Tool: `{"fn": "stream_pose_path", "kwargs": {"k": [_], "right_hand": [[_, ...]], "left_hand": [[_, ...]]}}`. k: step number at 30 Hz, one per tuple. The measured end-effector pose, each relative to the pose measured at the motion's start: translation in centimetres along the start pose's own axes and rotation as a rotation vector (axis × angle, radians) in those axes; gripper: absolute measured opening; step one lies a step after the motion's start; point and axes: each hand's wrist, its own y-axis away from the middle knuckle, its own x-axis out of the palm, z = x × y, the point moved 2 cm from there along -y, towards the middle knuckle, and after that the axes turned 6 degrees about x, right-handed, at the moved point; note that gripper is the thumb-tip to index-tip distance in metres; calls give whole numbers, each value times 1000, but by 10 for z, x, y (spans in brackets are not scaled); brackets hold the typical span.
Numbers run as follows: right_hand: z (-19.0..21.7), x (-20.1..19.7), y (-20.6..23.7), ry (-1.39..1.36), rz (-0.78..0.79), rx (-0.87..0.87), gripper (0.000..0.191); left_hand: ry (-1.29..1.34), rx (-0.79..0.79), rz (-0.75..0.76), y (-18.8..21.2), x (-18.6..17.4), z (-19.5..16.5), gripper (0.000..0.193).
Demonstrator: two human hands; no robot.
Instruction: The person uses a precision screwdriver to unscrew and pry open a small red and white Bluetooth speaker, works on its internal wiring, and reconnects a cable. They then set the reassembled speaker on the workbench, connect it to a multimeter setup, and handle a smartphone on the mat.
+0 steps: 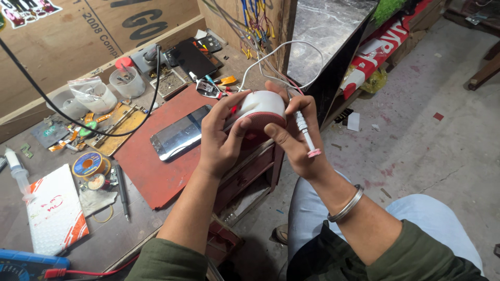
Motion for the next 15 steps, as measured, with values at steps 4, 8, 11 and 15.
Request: {"fn": "stream_pose_path", "kwargs": {"k": [4, 8, 11, 15], "right_hand": [[1, -2, 3, 61, 3, -42, 39], [2, -4, 10, 88, 30, -42, 42], [3, -4, 12, 95, 41, -62, 43], [4, -3, 12, 110, 50, -90, 44]], "left_hand": [[147, -78, 68, 4, 3, 4, 53], [59, -64, 114, 8, 4, 2, 60], [90, -68, 127, 8, 3, 0, 61], [107, -96, 137, 9, 2, -2, 61]]}}
